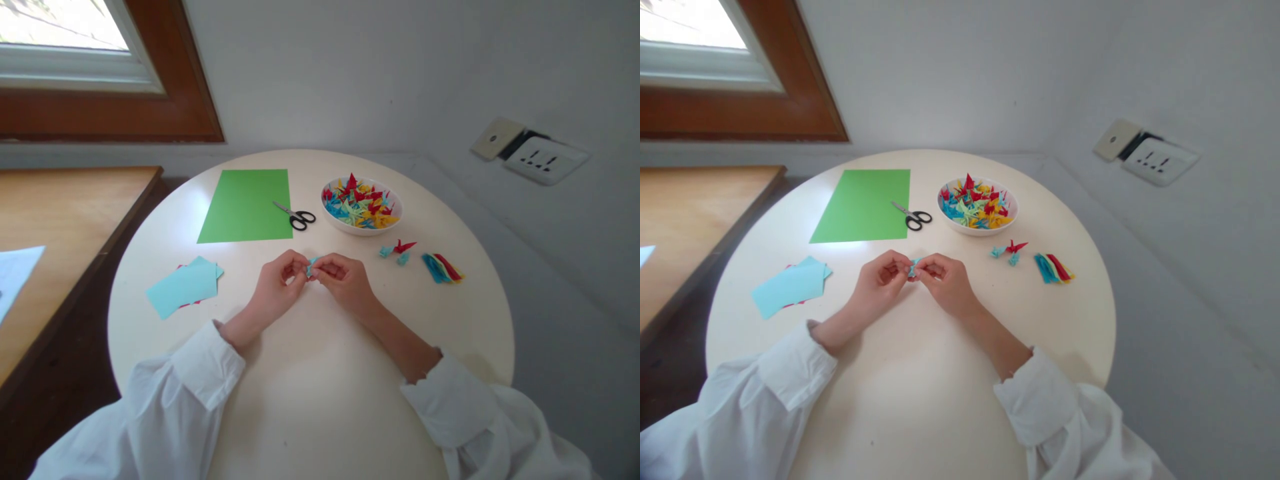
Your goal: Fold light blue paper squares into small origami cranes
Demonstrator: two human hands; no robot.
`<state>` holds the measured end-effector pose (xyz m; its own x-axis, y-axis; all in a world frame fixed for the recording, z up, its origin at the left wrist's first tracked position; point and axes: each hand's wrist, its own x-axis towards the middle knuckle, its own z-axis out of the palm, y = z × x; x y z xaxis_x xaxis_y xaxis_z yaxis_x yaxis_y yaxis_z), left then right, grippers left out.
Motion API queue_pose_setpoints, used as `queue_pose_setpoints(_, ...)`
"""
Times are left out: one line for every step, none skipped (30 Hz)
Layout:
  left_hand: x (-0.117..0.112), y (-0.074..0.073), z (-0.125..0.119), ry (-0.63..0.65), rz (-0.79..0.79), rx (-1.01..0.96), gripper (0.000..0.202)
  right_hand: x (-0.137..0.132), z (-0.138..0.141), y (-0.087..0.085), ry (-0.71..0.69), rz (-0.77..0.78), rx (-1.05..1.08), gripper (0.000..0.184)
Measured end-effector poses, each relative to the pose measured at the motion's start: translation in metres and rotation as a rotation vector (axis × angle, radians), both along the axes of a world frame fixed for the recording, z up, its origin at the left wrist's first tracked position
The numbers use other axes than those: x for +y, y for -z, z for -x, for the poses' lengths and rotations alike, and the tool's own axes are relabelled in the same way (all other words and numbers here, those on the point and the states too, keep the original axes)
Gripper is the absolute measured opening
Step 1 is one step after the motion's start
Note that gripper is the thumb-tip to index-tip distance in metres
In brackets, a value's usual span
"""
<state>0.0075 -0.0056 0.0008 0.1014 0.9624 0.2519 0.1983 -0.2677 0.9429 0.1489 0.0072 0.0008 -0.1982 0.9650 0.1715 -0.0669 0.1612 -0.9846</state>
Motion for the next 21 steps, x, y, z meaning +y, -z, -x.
queue_pose_setpoints(-0.0002,-0.0003,0.0001,0.0,-0.005,0.014,0.003,0.0001,0.0001,-0.0001,-0.002,0.013,0.01,0.017)
queue_pose_setpoints(-0.0004,-0.0006,0.0002,0.0,-0.011,0.028,0.003,0.0001,0.0002,-0.0002,-0.002,0.027,0.023,0.018)
queue_pose_setpoints(-0.0006,-0.0009,0.0004,0.001,-0.016,0.039,0.004,0.0003,0.0002,-0.0003,0.0,0.039,0.038,0.02)
queue_pose_setpoints(-0.0007,-0.001,0.0006,0.003,-0.02,0.046,0.005,0.0004,0.0002,-0.0005,0.002,0.049,0.053,0.023)
queue_pose_setpoints(-0.0007,-0.0008,0.0008,0.007,-0.022,0.048,0.005,0.0005,0.0002,-0.0007,0.003,0.059,0.068,0.025)
queue_pose_setpoints(-0.0007,-0.0005,0.001,0.012,-0.021,0.045,0.006,0.0007,0.0002,-0.0009,0.003,0.067,0.08,0.028)
queue_pose_setpoints(-0.0006,-0.0001,0.0011,0.015,-0.019,0.037,0.006,0.0009,0.0002,-0.0012,0.003,0.076,0.088,0.03)
queue_pose_setpoints(-0.0005,0.0004,0.0012,0.018,-0.016,0.028,0.007,0.0011,0.0002,-0.0015,0.002,0.086,0.092,0.032)
queue_pose_setpoints(-0.0006,0.0008,0.0012,0.019,-0.012,0.019,0.006,0.0013,0.0002,-0.0018,0.004,0.098,0.093,0.034)
queue_pose_setpoints(-0.0006,0.001,0.0012,0.019,-0.008,0.011,0.006,0.0015,0.0001,-0.0021,0.009,0.109,0.094,0.035)
queue_pose_setpoints(-0.0008,0.001,0.0011,0.016,-0.005,0.005,0.005,0.0018,0.0001,-0.0023,0.013,0.119,0.095,0.037)
queue_pose_setpoints(-0.001,0.0009,0.0009,0.014,-0.001,0.001,0.004,0.0021,0.0,-0.0024,0.018,0.127,0.097,0.039)
queue_pose_setpoints(-0.0012,0.0007,0.0007,0.012,0.0,-0.003,0.004,0.0026,-0.0001,-0.0023,0.021,0.132,0.1,0.041)
queue_pose_setpoints(-0.0013,0.0006,0.0006,0.01,0.001,-0.009,0.006,0.0031,-0.0003,-0.0022,0.023,0.135,0.101,0.042)
queue_pose_setpoints(-0.0012,0.0007,0.0005,0.01,0.001,-0.014,0.007,0.0037,-0.0006,-0.002,0.022,0.137,0.101,0.043)
queue_pose_setpoints(-0.001,0.001,0.0006,0.012,0.001,-0.02,0.009,0.0042,-0.001,-0.0017,0.019,0.14,0.099,0.044)
queue_pose_setpoints(-0.0005,0.0016,0.0007,0.017,0.002,-0.025,0.01,0.0047,-0.0015,-0.0014,0.016,0.141,0.098,0.045)
queue_pose_setpoints(0.0,0.0023,0.001,0.022,0.002,-0.029,0.011,0.0052,-0.002,-0.001,0.013,0.141,0.098,0.045)
queue_pose_setpoints(0.0007,0.0031,0.0015,0.028,0.002,-0.03,0.011,0.0055,-0.0025,-0.0007,0.009,0.139,0.099,0.044)
queue_pose_setpoints(0.0013,0.0038,0.002,0.035,0.002,-0.027,0.01,0.0058,-0.0031,-0.0005,0.006,0.136,0.1,0.043)
queue_pose_setpoints(0.0019,0.0043,0.0025,0.041,-0.001,-0.022,0.009,0.0059,-0.0038,-0.0005,0.003,0.133,0.099,0.042)
